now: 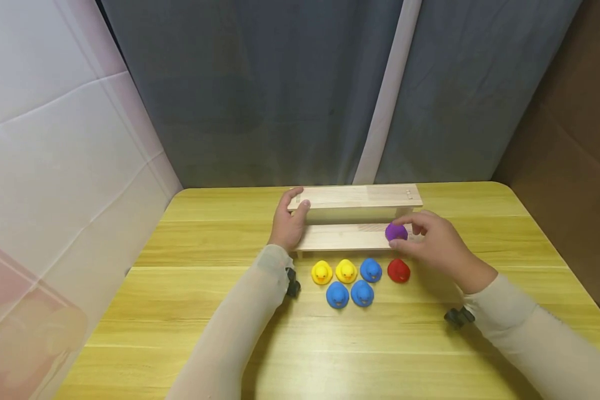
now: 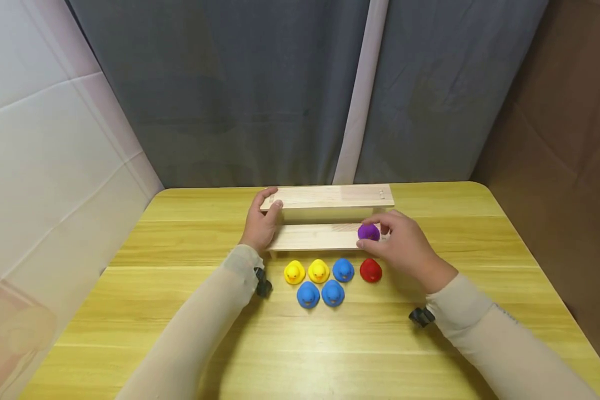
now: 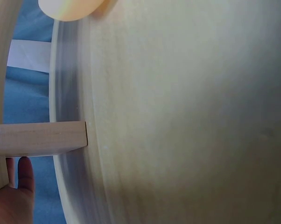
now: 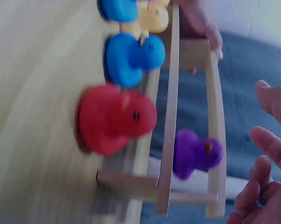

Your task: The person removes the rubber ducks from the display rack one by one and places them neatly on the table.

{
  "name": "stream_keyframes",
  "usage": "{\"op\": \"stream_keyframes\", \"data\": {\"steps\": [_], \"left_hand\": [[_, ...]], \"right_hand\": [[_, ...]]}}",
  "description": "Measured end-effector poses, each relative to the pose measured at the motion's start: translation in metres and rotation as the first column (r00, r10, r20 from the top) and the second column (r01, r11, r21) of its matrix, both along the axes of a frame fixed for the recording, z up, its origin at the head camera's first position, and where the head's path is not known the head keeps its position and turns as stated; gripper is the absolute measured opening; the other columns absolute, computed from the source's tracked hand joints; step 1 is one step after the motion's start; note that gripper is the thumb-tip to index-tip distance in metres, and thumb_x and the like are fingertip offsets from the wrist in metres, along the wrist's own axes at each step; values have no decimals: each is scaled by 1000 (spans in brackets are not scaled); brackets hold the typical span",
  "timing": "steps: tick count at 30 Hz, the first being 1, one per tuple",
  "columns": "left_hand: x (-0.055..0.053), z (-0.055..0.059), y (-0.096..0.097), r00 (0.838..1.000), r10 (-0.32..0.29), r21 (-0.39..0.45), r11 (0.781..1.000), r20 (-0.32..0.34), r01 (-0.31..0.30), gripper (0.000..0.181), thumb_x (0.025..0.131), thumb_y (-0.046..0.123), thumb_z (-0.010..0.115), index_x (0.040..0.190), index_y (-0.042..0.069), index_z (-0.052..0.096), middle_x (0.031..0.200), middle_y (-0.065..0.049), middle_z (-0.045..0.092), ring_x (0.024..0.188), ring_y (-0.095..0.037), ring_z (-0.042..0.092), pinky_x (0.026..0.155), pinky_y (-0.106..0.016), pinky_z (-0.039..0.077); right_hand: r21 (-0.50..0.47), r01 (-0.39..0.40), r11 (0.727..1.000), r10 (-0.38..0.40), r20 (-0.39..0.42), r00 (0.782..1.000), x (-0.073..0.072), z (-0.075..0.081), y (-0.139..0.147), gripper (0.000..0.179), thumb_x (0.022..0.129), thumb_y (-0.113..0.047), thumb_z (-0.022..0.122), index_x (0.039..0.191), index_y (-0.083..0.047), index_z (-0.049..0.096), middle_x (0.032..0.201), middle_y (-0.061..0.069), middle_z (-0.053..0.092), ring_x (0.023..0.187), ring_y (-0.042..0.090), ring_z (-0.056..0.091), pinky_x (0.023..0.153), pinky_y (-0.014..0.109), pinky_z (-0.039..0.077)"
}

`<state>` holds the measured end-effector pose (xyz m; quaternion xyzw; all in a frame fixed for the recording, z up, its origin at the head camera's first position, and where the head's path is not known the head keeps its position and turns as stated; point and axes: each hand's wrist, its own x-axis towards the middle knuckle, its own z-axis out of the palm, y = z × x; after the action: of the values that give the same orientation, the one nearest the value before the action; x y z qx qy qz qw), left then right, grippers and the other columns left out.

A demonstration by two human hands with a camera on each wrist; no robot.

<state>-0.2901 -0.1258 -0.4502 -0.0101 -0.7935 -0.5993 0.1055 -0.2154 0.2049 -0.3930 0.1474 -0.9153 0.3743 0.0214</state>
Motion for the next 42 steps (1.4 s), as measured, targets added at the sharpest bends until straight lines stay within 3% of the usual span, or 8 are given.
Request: {"op": "stream_keyframes", "data": {"steps": [4, 11, 19, 25, 42], "left_hand": [[1, 0, 0, 1000, -1, 1, 1000, 0, 1, 44, 107, 33, 60, 150, 26, 54, 160, -1, 48, 142, -25, 48, 120, -51, 38], [0, 0, 0, 1000, -1, -9, 1000, -6, 1, 45, 107, 34, 60, 151, 25, 54, 160, -1, 47, 144, -25, 46, 120, -51, 37], [2, 2, 0, 1000, -1, 2, 1000, -15, 1, 44, 107, 30, 60, 150, 22, 55, 158, -5, 49, 134, -27, 52, 116, -50, 41], [2, 2, 0, 1000, 4, -1, 1000, -9, -4, 44, 106, 29, 60, 149, 23, 55, 158, -5, 49, 138, -26, 50, 119, -50, 39], [3, 3, 1, 1000, -3, 17, 1000, -8, 3, 44, 106, 30, 60, 149, 23, 55, 156, -7, 51, 134, -26, 52, 117, -49, 41]], "right_hand": [[15, 28, 999, -28, 23, 999, -8, -1, 9, 42, 91, -30, 85, 128, -13, 74, 118, 14, 64, 106, 34, 54, 83, 40, 46], [5, 25, 1000, -25, 60, 998, -19, -10, 19, 44, 92, -27, 84, 132, -12, 73, 107, 17, 61, 98, 29, 51, 73, 33, 45], [6, 17, 1000, -18, 84, 996, -25, -17, 22, 46, 91, -27, 84, 132, -11, 72, 95, 11, 55, 90, 27, 49, 61, 30, 43], [-13, 1, 1000, 0, 94, 996, -27, -20, 21, 47, 89, -25, 86, 131, -8, 72, 91, 10, 55, 79, 24, 49, 53, 28, 40], [-5, -12, 1000, 13, 149, 989, -27, -23, 17, 45, 89, -23, 85, 130, -10, 72, 91, 10, 54, 76, 25, 50, 54, 28, 42]]}}
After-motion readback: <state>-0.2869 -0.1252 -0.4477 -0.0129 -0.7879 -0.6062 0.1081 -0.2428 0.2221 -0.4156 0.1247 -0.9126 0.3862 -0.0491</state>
